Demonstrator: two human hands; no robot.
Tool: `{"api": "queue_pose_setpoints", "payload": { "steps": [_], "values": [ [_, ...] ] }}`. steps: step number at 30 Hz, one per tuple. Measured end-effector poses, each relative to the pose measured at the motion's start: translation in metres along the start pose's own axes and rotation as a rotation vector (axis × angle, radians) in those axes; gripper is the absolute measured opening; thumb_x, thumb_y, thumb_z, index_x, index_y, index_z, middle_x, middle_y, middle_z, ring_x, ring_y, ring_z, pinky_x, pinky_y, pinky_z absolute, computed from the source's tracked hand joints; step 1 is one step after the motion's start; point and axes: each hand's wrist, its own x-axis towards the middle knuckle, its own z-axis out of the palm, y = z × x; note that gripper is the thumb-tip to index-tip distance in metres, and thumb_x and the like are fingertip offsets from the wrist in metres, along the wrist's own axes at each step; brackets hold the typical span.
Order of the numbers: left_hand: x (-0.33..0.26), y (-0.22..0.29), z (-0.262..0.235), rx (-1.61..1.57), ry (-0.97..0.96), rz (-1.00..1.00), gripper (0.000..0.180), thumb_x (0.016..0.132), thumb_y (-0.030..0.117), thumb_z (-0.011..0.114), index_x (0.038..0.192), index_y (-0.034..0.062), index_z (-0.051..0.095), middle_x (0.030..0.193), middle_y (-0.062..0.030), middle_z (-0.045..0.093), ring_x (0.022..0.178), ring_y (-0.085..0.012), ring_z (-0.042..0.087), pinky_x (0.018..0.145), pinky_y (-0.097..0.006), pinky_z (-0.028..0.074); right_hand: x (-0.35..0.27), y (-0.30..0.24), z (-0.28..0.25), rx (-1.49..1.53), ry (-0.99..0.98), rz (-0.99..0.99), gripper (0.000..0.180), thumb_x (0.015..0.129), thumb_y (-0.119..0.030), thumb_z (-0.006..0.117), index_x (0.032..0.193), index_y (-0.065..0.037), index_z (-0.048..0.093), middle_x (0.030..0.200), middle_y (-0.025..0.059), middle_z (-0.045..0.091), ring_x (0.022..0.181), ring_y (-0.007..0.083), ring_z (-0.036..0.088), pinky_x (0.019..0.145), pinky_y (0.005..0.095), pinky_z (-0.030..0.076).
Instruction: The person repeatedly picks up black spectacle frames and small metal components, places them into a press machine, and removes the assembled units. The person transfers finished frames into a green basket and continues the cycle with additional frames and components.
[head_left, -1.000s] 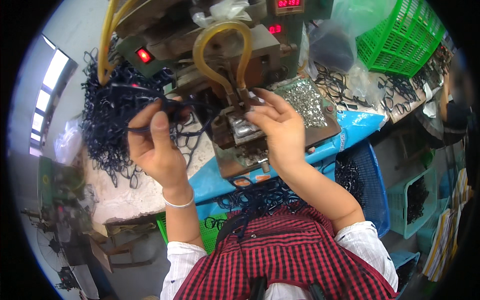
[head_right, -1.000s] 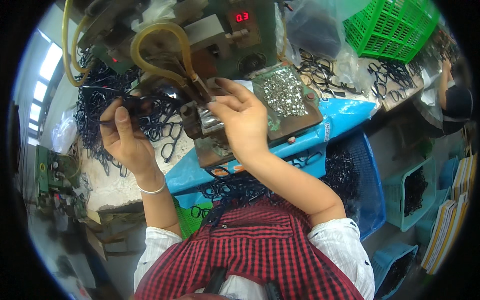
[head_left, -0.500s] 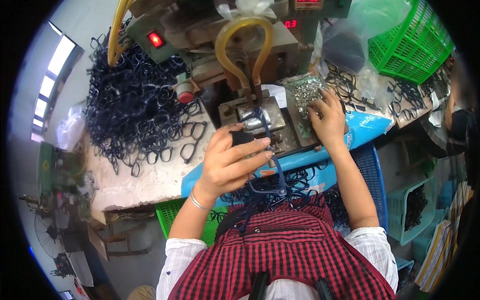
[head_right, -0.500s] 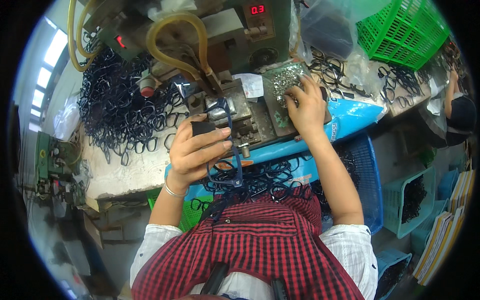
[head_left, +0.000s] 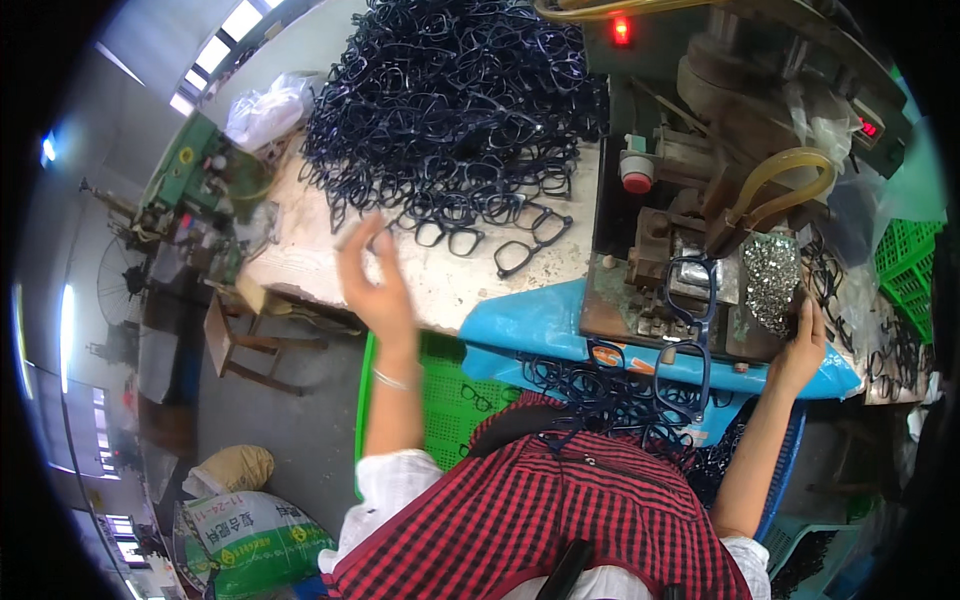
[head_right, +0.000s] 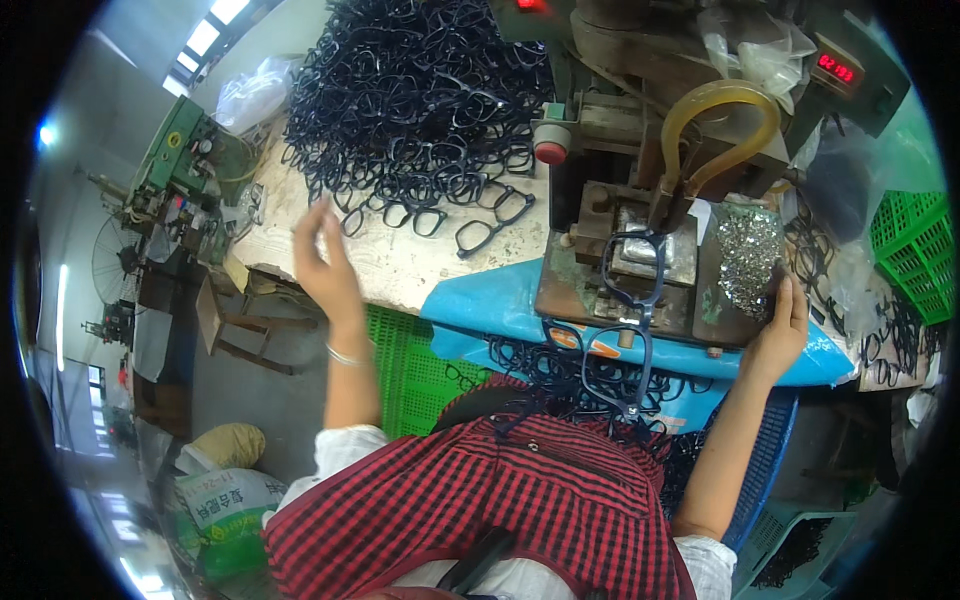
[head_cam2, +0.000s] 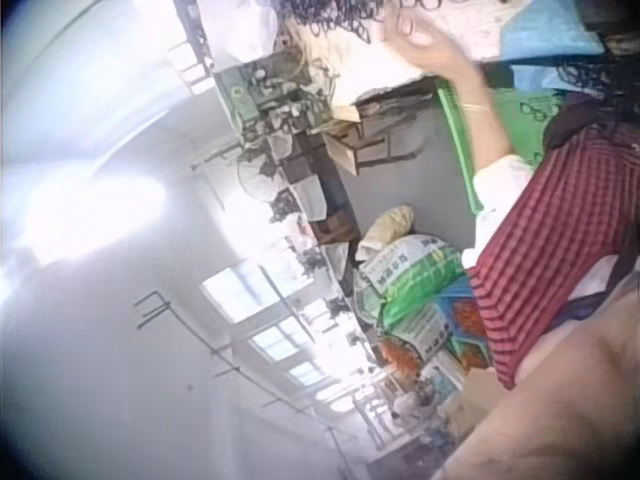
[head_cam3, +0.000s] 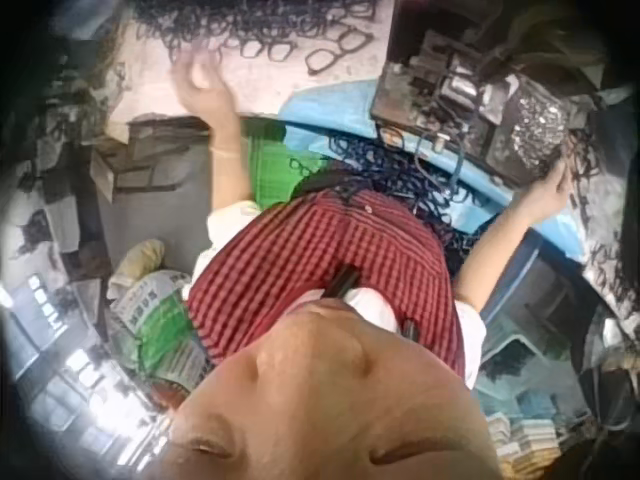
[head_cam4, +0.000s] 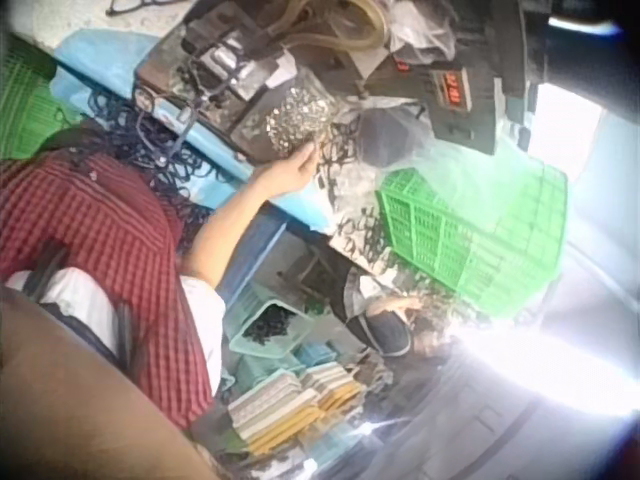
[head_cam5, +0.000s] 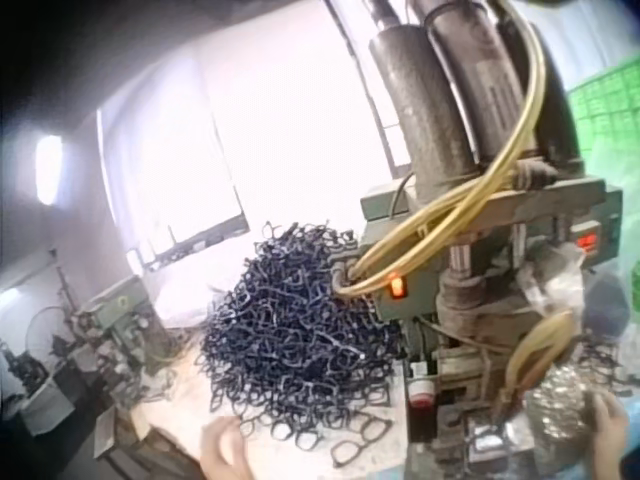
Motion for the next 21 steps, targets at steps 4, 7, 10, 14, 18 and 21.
{"api": "queue_pose_setpoints", "payload": {
  "steps": [4,7,10,14,18,21],
  "values": [
    [0.070,-0.120,-0.009,0.473,-0.472,-0.012,0.028,0.087,0.020,0.071,0.111,0.0058,0.072,0.115,-0.0133,0.070,0.106,-0.0353,0.063,0.093,-0.047,0.052,0.007,-0.008,0.050,0.030,0.003,-0.008,0.026,0.098,-0.011,0.065,0.119,0.002,0.071,0.118,0.0092,0.071,0.110,0.0174,0.064,0.102,0.0291,0.046],
    [0.071,-0.142,0.024,0.983,-0.615,0.011,0.030,0.081,0.025,0.073,0.103,0.0053,0.074,0.113,-0.0134,0.070,0.111,-0.0359,0.061,0.092,-0.046,0.053,0.012,-0.014,0.066,-0.030,-0.092,-0.111,0.023,0.097,-0.009,0.067,0.117,0.002,0.071,0.112,0.0084,0.072,0.104,0.0159,0.065,0.097,0.0287,0.049],
    [0.045,-0.218,0.035,1.083,-0.635,-0.002,0.033,0.081,0.033,0.073,0.098,0.0055,0.076,0.112,-0.0140,0.071,0.111,-0.0376,0.062,0.094,-0.046,0.053,0.003,-0.030,0.062,-0.205,-0.146,-0.173,0.020,0.096,-0.008,0.069,0.113,0.001,0.072,0.105,0.0071,0.072,0.098,0.0136,0.066,0.090,0.0259,0.050],
    [0.015,-0.183,0.017,1.137,-0.642,-0.312,0.030,0.078,0.027,0.066,0.093,0.0039,0.077,0.098,-0.0198,0.074,0.096,-0.0385,0.068,0.084,-0.046,0.055,-0.026,-0.037,0.013,-0.469,-0.097,-0.148,0.019,0.093,-0.007,0.072,0.109,0.000,0.073,0.098,0.0059,0.074,0.089,0.0117,0.066,0.083,0.0259,0.051],
    [-0.011,-0.138,-0.009,0.798,-0.756,-0.548,0.032,0.081,0.029,0.066,0.087,-0.0021,0.073,0.081,-0.0197,0.074,0.077,-0.0353,0.072,0.065,-0.044,0.054,-0.046,-0.035,-0.042,-0.525,-0.097,-0.286,0.012,0.090,0.000,0.069,0.101,0.003,0.072,0.098,0.0067,0.072,0.091,0.0143,0.065,0.084,0.0267,0.050],
    [-0.019,-0.153,0.021,0.169,-0.821,-0.705,0.025,0.088,0.026,0.066,0.087,0.0010,0.071,0.080,-0.0134,0.073,0.071,-0.0255,0.071,0.059,-0.035,0.053,-0.050,-0.063,-0.031,-0.310,-0.224,-0.243,0.010,0.086,0.004,0.069,0.096,0.003,0.071,0.095,0.0057,0.069,0.091,0.0158,0.064,0.087,0.0280,0.048]
  ]
}}
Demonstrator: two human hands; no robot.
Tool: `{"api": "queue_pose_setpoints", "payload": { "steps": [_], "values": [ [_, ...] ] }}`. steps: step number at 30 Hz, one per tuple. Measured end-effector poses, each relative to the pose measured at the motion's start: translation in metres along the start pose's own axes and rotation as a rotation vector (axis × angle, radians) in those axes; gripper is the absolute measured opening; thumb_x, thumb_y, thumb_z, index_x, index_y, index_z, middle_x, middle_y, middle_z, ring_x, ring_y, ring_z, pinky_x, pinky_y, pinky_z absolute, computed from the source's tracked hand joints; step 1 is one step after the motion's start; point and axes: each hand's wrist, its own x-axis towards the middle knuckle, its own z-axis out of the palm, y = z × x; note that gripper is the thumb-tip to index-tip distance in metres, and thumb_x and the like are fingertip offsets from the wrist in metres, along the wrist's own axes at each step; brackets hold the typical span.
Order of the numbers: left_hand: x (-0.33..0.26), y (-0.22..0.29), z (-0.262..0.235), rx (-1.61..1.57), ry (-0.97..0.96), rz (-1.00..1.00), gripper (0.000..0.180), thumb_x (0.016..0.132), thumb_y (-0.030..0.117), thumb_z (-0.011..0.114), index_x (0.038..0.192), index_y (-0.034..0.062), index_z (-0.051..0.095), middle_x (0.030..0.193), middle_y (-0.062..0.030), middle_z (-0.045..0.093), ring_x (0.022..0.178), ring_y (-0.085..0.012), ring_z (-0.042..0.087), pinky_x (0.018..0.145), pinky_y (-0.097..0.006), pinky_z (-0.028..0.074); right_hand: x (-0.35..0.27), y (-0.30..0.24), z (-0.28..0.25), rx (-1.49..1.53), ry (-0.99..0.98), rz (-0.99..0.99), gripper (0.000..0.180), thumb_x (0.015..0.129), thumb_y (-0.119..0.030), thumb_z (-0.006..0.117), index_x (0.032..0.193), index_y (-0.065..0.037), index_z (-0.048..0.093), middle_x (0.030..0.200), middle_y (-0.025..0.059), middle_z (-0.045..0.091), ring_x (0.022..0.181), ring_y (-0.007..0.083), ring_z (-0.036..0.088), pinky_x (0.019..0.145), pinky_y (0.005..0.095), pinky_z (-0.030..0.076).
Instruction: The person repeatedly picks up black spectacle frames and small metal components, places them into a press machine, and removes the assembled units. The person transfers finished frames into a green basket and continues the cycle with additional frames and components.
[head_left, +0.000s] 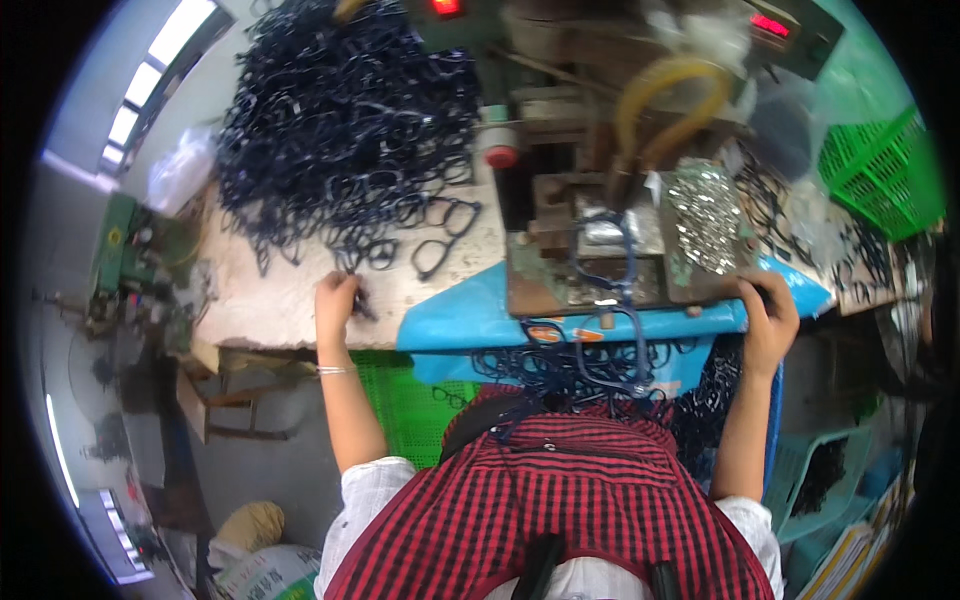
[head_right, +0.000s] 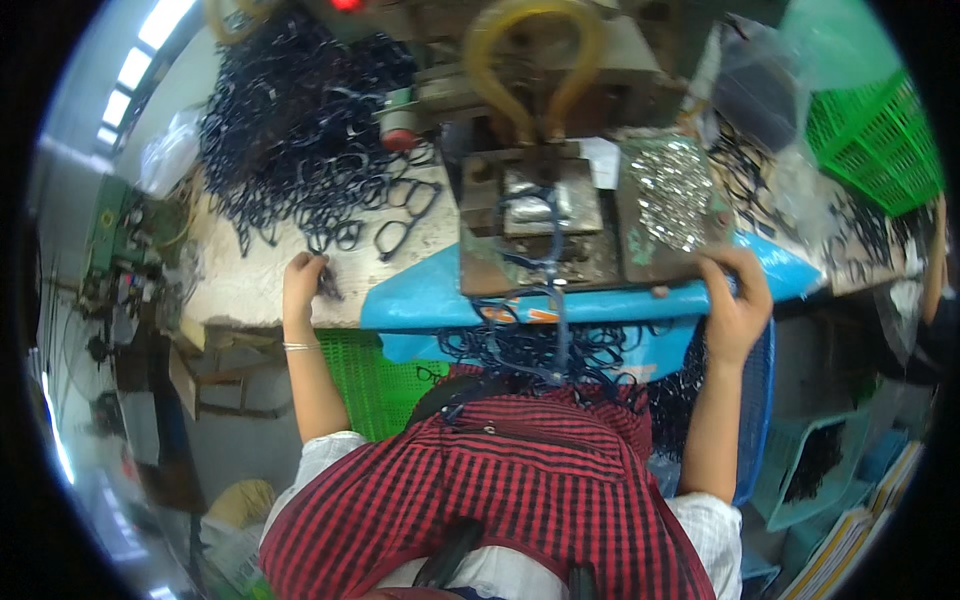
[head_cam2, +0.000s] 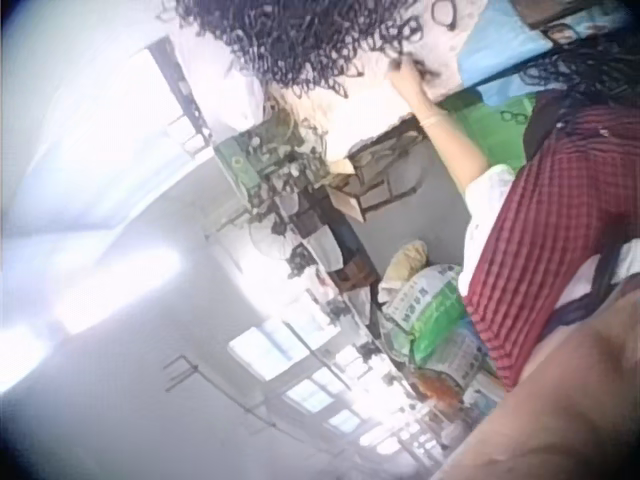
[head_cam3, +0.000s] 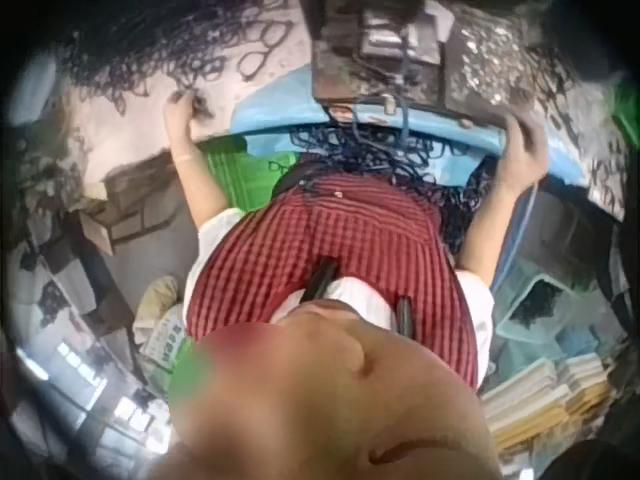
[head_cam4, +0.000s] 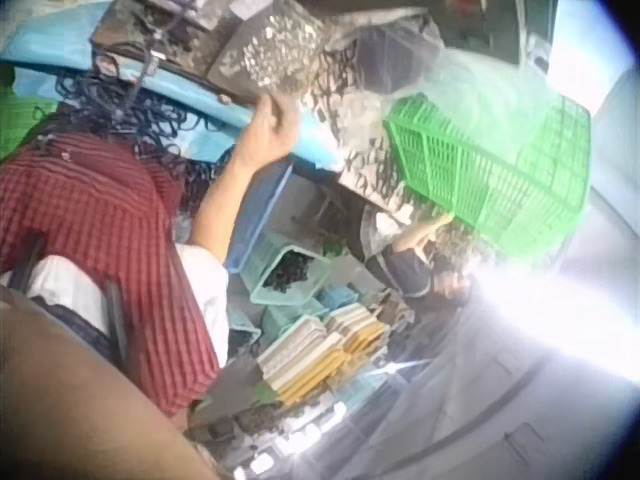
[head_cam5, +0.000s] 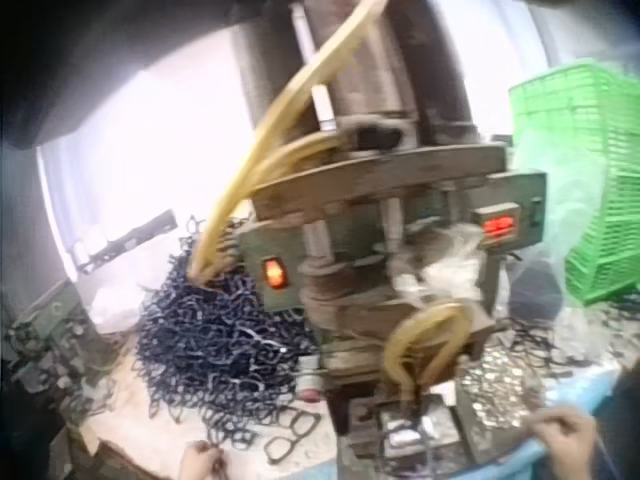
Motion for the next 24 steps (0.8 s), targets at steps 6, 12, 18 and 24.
{"api": "queue_pose_setpoints", "payload": {
  "steps": [6,12,18,24],
  "values": [
    [0.011,0.118,0.077,-0.820,-0.191,0.112,0.016,0.099,0.017,0.057,0.096,0.0014,0.061,0.083,-0.0143,0.072,0.063,-0.0184,0.065,0.052,-0.028,0.050,0.061,-0.070,0.097,0.236,-0.165,-0.069,0.015,0.085,-0.006,0.073,0.099,0.000,0.075,0.097,0.0095,0.075,0.091,0.0174,0.070,0.084,0.0300,0.053],
    [-0.080,0.175,0.129,-1.155,-0.140,0.241,0.011,0.103,0.014,0.054,0.096,0.0047,0.053,0.081,-0.0137,0.069,0.057,-0.0198,0.063,0.050,-0.026,0.048,0.037,-0.083,0.128,0.358,-0.101,0.017,0.040,0.085,-0.004,0.073,0.123,0.003,0.061,0.110,0.0140,0.073,0.103,0.0188,0.070,0.092,0.0325,0.052],
    [-0.162,0.292,0.073,-0.983,-0.015,1.052,0.022,0.104,0.021,0.045,0.101,-0.0003,0.050,0.093,-0.0232,0.069,0.067,-0.0218,0.065,0.057,-0.029,0.054,0.037,-0.089,0.130,0.522,-0.135,0.011,0.049,0.086,-0.001,0.071,0.131,0.002,0.053,0.106,0.0098,0.074,0.108,0.0145,0.067,0.101,0.0310,0.047],
    [-0.151,0.321,0.068,-0.802,0.098,1.054,0.019,0.105,0.015,0.040,0.104,-0.0016,0.048,0.090,-0.0248,0.070,0.078,-0.0275,0.070,0.066,-0.032,0.058,0.045,-0.092,0.128,0.330,-0.171,-0.098,0.059,0.086,0.001,0.072,0.137,0.007,0.044,0.100,0.0078,0.071,0.107,0.0142,0.062,0.098,0.0282,0.046]
  ]
}}
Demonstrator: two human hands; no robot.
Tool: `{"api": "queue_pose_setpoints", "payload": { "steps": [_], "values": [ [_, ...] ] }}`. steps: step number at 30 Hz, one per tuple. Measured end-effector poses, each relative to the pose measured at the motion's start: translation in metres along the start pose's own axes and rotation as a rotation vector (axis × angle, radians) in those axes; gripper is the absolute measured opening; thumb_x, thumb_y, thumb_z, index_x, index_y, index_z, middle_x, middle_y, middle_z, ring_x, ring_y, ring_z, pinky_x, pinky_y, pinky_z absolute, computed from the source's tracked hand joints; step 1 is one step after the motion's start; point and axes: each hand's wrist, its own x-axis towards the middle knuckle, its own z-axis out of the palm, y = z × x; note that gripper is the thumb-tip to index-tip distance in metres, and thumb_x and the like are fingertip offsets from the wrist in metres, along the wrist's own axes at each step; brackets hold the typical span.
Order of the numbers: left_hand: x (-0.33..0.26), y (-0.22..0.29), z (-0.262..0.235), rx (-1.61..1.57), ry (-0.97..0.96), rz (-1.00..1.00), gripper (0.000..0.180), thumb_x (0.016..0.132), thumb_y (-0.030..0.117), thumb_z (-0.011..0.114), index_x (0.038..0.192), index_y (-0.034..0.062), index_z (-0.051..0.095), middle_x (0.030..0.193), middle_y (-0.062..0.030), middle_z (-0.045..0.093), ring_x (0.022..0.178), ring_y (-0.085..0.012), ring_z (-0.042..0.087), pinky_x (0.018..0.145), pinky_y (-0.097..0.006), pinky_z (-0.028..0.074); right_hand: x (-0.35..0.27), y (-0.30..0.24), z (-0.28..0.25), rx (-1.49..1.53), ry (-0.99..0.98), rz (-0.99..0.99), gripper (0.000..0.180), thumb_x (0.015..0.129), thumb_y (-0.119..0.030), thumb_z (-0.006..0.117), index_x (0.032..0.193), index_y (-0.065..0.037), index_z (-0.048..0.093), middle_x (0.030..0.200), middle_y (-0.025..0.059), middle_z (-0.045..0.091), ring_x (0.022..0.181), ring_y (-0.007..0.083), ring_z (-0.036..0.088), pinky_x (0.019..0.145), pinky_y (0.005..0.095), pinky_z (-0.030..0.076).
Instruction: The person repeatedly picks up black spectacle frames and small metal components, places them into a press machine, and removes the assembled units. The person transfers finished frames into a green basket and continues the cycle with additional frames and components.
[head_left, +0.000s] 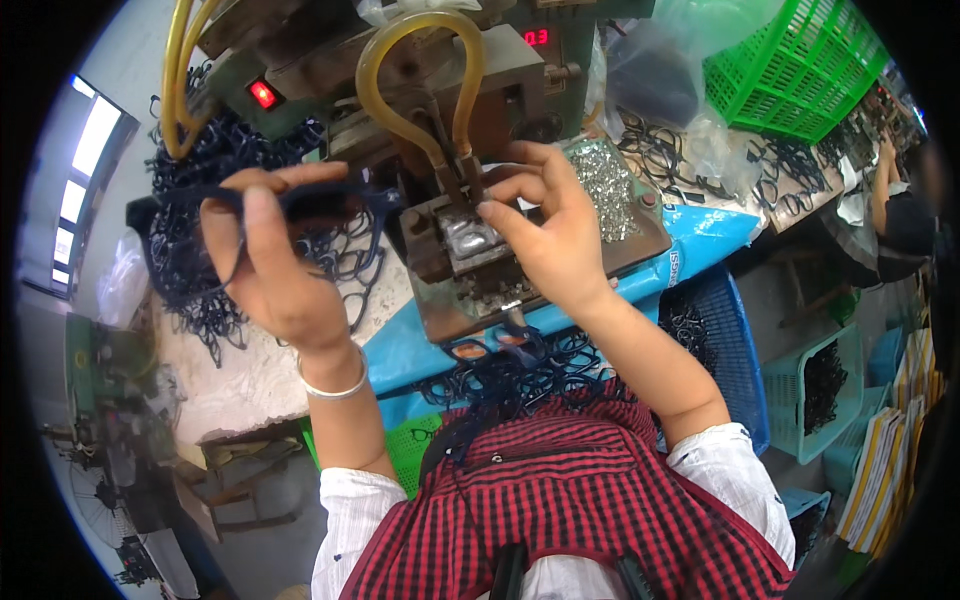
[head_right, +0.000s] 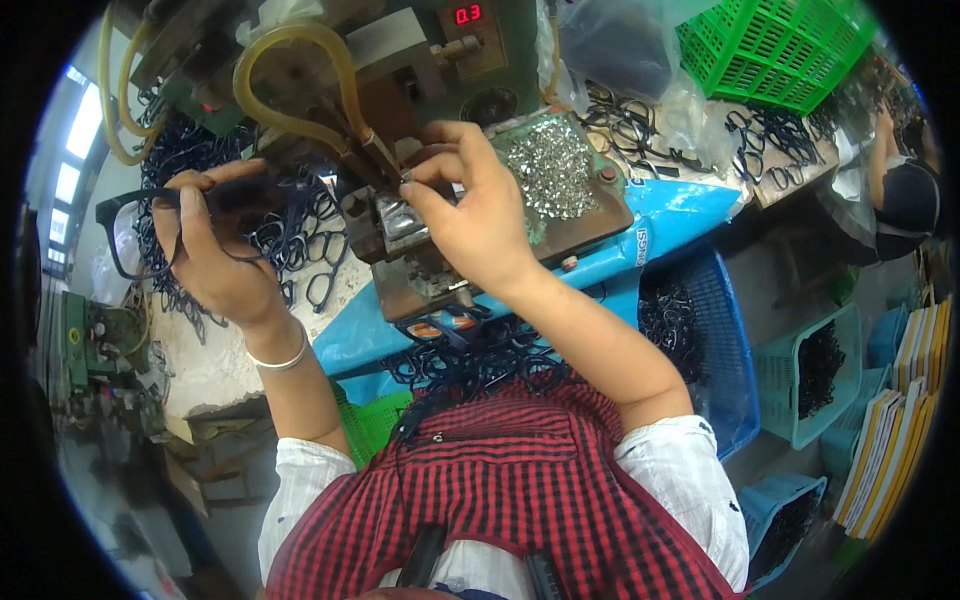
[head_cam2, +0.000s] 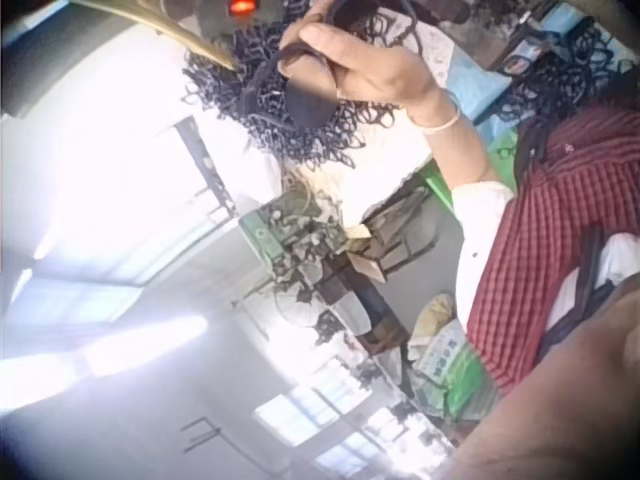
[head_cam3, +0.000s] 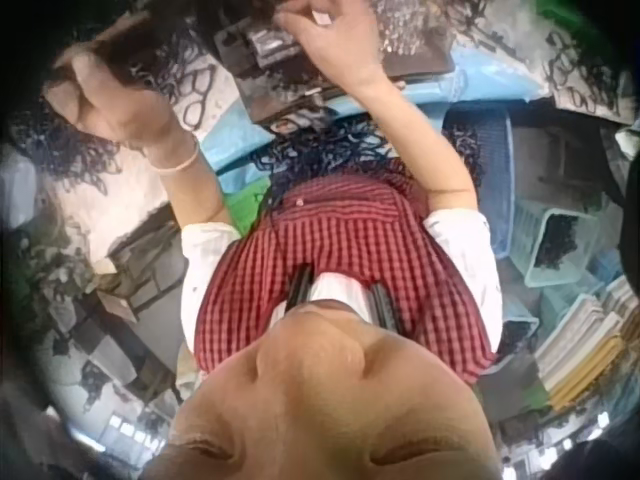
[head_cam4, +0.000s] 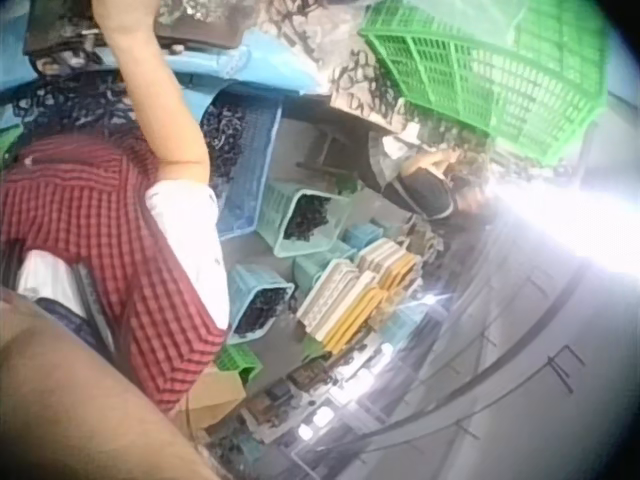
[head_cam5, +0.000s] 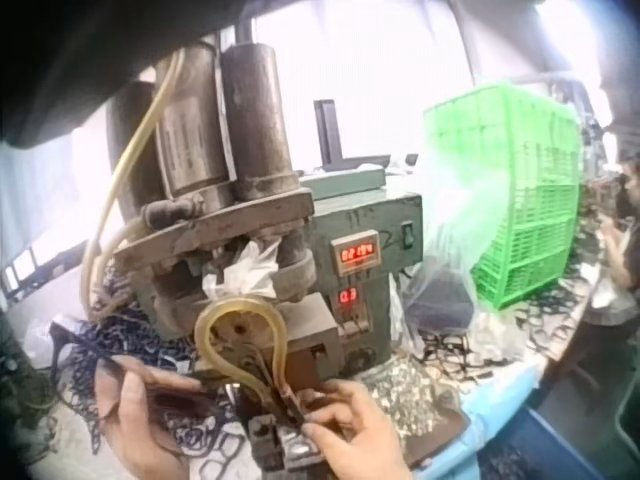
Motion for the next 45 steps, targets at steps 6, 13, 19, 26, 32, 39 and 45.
{"api": "queue_pose_setpoints", "payload": {
  "steps": [6,13,19,26,32,39,45],
  "values": [
    [0.003,0.005,-0.003,0.000,-0.018,-0.022,0.020,0.106,0.017,0.040,0.105,-0.0010,0.048,0.089,-0.0239,0.070,0.076,-0.0262,0.070,0.066,-0.034,0.059,0.001,-0.005,0.007,-0.017,0.016,0.020,0.058,0.083,-0.003,0.070,0.135,0.004,0.047,0.103,0.0130,0.073,0.103,0.0245,0.069,0.096,0.0348,0.049],
    [-0.057,0.035,-0.016,-0.572,-0.464,-0.636,0.021,0.102,0.020,0.044,0.097,-0.0001,0.048,0.084,-0.0244,0.069,0.066,-0.0256,0.068,0.061,-0.034,0.058,-0.005,-0.028,-0.011,0.080,-0.142,0.114,0.063,0.084,0.002,0.061,0.144,-0.002,0.044,0.131,0.0187,0.063,0.133,0.0290,0.056,0.105,0.0374,0.045],
    [-0.057,0.025,-0.025,-0.271,-0.250,-0.359,0.021,0.106,0.017,0.039,0.102,-0.0016,0.048,0.088,-0.0243,0.069,0.073,-0.0239,0.069,0.070,-0.034,0.059,0.004,0.053,-0.071,-1.200,0.081,-0.036,0.024,0.080,-0.020,0.078,0.101,-0.007,0.077,0.135,0.0212,0.061,0.129,0.0394,0.055,0.109,0.0461,0.044],
    [0.003,0.011,-0.006,0.087,-0.021,-0.074,0.019,0.108,0.016,0.044,0.106,-0.0018,0.051,0.087,-0.0186,0.071,0.066,-0.0172,0.064,0.065,-0.028,0.054,-0.003,0.092,-0.086,-1.022,0.078,-0.155,0.014,0.078,-0.011,0.075,0.089,-0.005,0.069,0.105,0.0139,0.069,0.105,0.0349,0.064,0.092,0.0439,0.051],
    [-0.064,-0.019,-0.035,-0.047,-0.056,-0.244,0.021,0.105,0.019,0.042,0.101,-0.0012,0.048,0.084,-0.0232,0.069,0.065,-0.0224,0.064,0.062,-0.031,0.056,-0.015,0.077,-0.097,-0.898,0.284,-0.251,0.007,0.077,-0.009,0.073,0.083,-0.006,0.071,0.081,0.0111,0.069,0.079,0.0315,0.066,0.070,0.0409,0.052],
    [-0.048,0.009,-0.027,-0.108,0.037,-0.195,0.018,0.102,0.014,0.041,0.099,-0.0033,0.046,0.082,-0.0263,0.066,0.066,-0.0290,0.066,0.062,-0.035,0.058,-0.002,0.024,-0.053,-0.249,0.190,0.088,0.017,0.084,-0.009,0.073,0.098,0.000,0.074,0.090,0.0081,0.075,0.086,0.0163,0.071,0.082,0.0307,0.054],
    [-0.016,-0.008,-0.005,0.102,0.083,0.016,0.018,0.104,0.016,0.047,0.099,-0.0014,0.049,0.090,-0.0258,0.071,0.066,-0.0218,0.067,0.069,-0.031,0.056,-0.004,0.009,0.008,-0.146,0.143,-0.117,0.014,0.081,-0.008,0.071,0.093,-0.001,0.071,0.090,0.0086,0.073,0.088,0.0243,0.071,0.082,0.0342,0.054]
  ]
}}
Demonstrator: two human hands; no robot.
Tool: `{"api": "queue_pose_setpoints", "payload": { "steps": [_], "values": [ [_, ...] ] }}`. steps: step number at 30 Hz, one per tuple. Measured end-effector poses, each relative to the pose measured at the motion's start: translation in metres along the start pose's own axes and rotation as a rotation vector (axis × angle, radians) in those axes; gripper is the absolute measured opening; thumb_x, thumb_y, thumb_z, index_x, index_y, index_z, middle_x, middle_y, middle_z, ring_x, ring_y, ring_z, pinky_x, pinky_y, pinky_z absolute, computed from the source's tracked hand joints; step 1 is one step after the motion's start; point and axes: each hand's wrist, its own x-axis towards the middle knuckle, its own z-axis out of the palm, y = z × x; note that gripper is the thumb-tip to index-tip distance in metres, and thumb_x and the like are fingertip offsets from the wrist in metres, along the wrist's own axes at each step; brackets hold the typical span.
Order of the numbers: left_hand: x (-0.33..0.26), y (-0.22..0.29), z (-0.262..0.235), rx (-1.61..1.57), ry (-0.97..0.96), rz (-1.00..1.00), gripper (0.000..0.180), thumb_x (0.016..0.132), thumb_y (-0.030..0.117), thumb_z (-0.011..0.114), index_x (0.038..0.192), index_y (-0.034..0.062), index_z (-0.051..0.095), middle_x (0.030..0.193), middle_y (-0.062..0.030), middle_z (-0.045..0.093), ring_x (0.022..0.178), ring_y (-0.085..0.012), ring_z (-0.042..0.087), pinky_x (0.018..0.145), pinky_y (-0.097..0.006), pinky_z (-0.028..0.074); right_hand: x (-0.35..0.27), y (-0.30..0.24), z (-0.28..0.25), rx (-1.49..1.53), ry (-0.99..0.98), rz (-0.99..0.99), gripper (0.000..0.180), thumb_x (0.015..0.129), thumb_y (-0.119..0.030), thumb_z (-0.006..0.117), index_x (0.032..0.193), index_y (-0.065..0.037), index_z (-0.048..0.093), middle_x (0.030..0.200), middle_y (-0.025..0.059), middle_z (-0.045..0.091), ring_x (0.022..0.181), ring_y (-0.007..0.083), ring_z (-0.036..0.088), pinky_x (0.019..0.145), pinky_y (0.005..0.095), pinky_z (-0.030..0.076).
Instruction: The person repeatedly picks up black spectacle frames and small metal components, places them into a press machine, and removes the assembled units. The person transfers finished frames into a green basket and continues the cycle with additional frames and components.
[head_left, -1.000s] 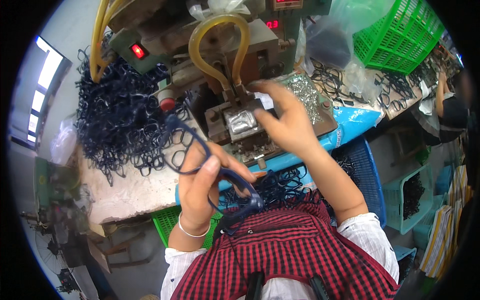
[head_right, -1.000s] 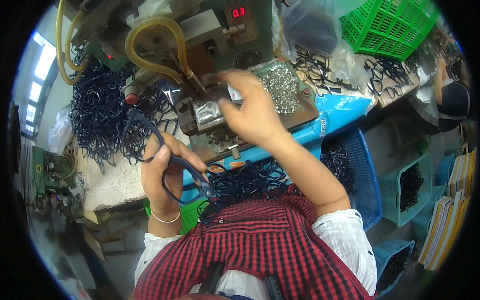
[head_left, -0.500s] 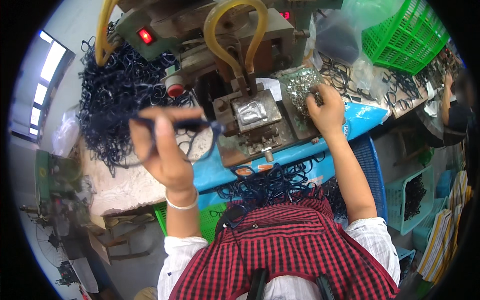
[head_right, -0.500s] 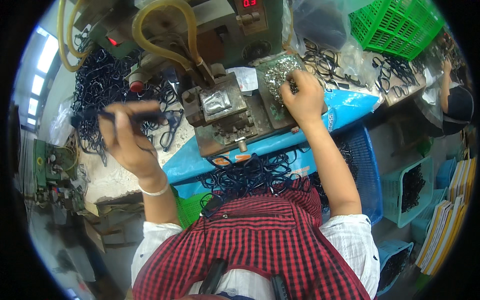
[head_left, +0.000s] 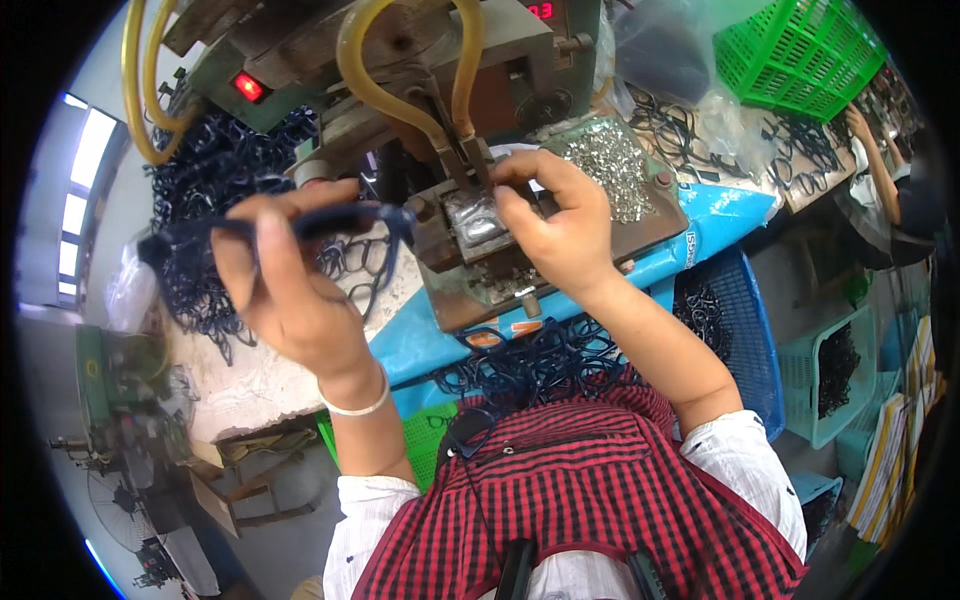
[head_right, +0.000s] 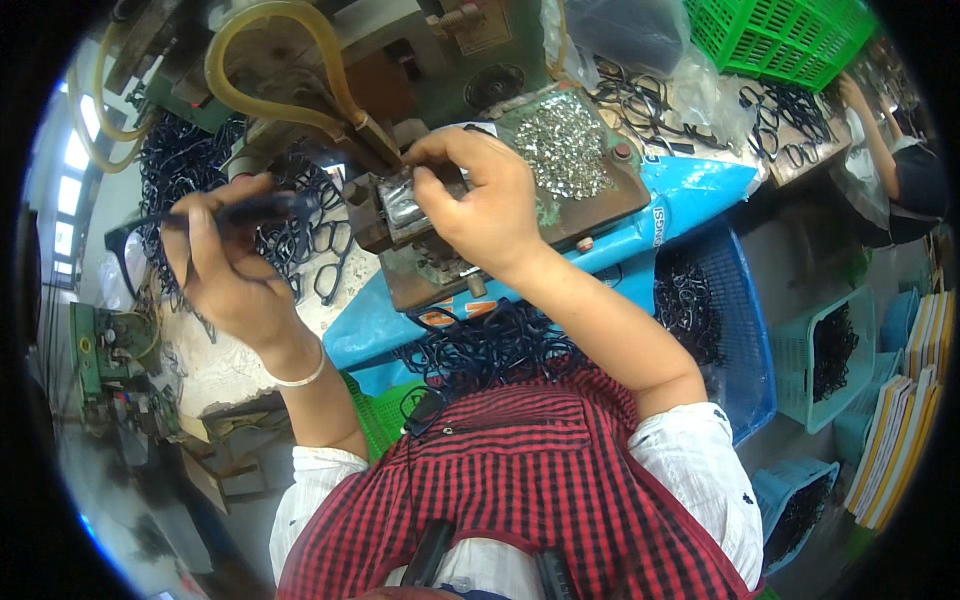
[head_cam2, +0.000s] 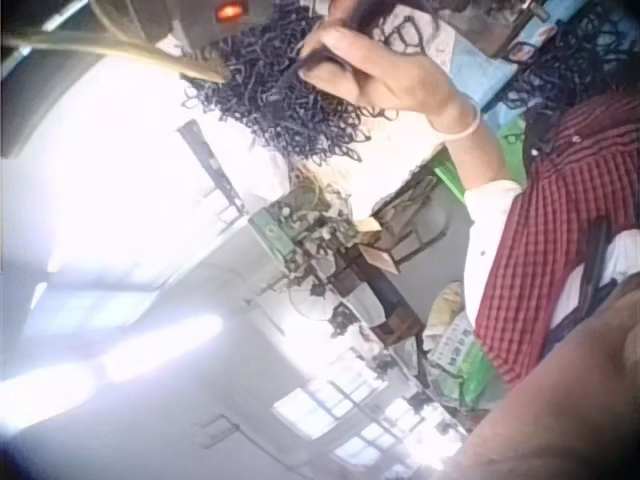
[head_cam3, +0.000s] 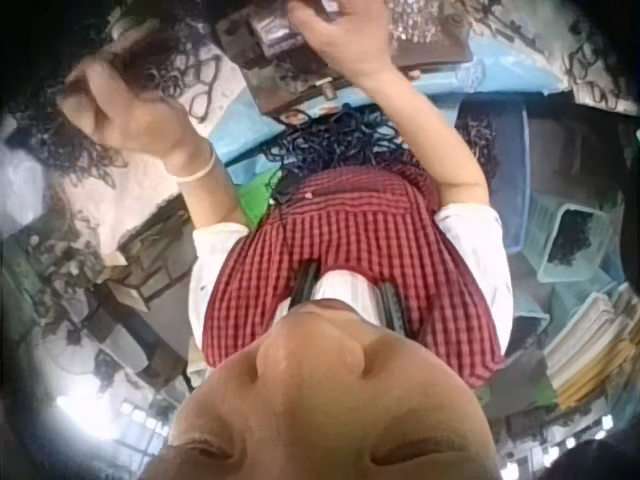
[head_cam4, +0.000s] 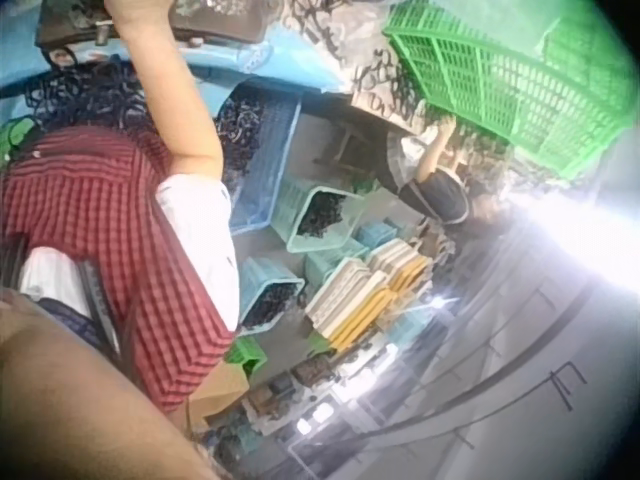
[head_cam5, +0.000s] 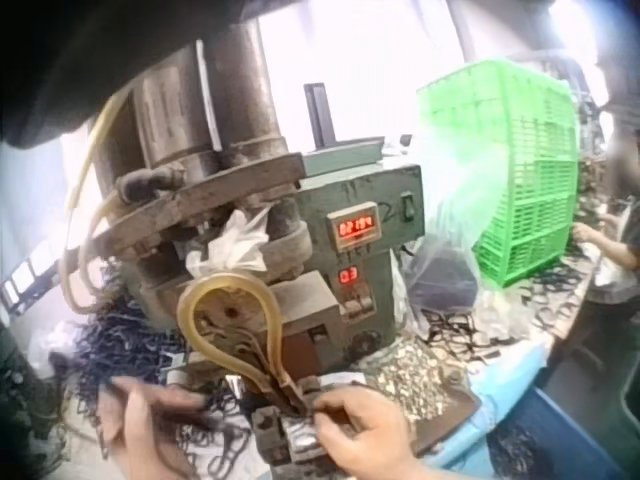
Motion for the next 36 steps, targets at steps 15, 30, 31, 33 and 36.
{"api": "queue_pose_setpoints", "payload": {
  "steps": [15,30,31,33,36],
  "values": [
    [-0.015,0.021,-0.004,-0.181,-0.114,-0.101,0.025,0.103,0.021,0.041,0.100,-0.0026,0.049,0.082,-0.0215,0.065,0.061,-0.0260,0.063,0.056,-0.034,0.057,-0.003,-0.032,-0.003,0.270,-0.064,0.276,0.045,0.079,-0.011,0.077,0.122,-0.003,0.063,0.117,0.0172,0.070,0.111,0.0283,0.069,0.101,0.0337,0.048],
    [-0.080,-0.004,0.022,-0.885,-0.680,-1.390,0.022,0.104,0.026,0.052,0.099,0.0049,0.055,0.082,-0.0270,0.070,0.057,-0.0234,0.067,0.049,-0.029,0.055,0.041,0.040,-0.024,-0.047,-0.118,0.218,0.019,0.087,-0.019,0.070,0.099,-0.004,0.071,0.097,0.0147,0.072,0.096,0.0253,0.069,0.087,0.0347,0.052],
    [-0.082,-0.008,0.024,-0.871,-0.671,-1.374,0.022,0.104,0.026,0.052,0.099,0.0048,0.055,0.082,-0.0269,0.070,0.057,-0.0231,0.067,0.049,-0.029,0.055,0.034,0.043,-0.042,-0.155,0.107,0.122,0.015,0.090,-0.014,0.067,0.099,-0.002,0.069,0.094,0.0140,0.072,0.093,0.0238,0.069,0.085,0.0338,0.052],
    [-0.086,-0.008,0.024,-0.856,-0.643,-1.367,0.022,0.103,0.026,0.053,0.098,0.0047,0.055,0.081,-0.0261,0.070,0.056,-0.0224,0.066,0.049,-0.028,0.054,0.016,0.077,-0.090,-0.244,0.362,0.076,0.015,0.093,-0.016,0.064,0.098,-0.002,0.068,0.090,0.0126,0.071,0.087,0.0237,0.068,0.083,0.0342,0.052],
    [-0.085,-0.003,0.022,-0.859,-0.610,-1.380,0.022,0.101,0.026,0.055,0.096,0.0047,0.056,0.078,-0.0243,0.070,0.055,-0.0219,0.066,0.047,-0.025,0.052,-0.008,0.097,-0.116,-0.396,0.252,0.165,0.015,0.093,-0.015,0.062,0.097,-0.003,0.068,0.087,0.0144,0.070,0.084,0.0280,0.068,0.080,0.0365,0.052]
  ]
}}
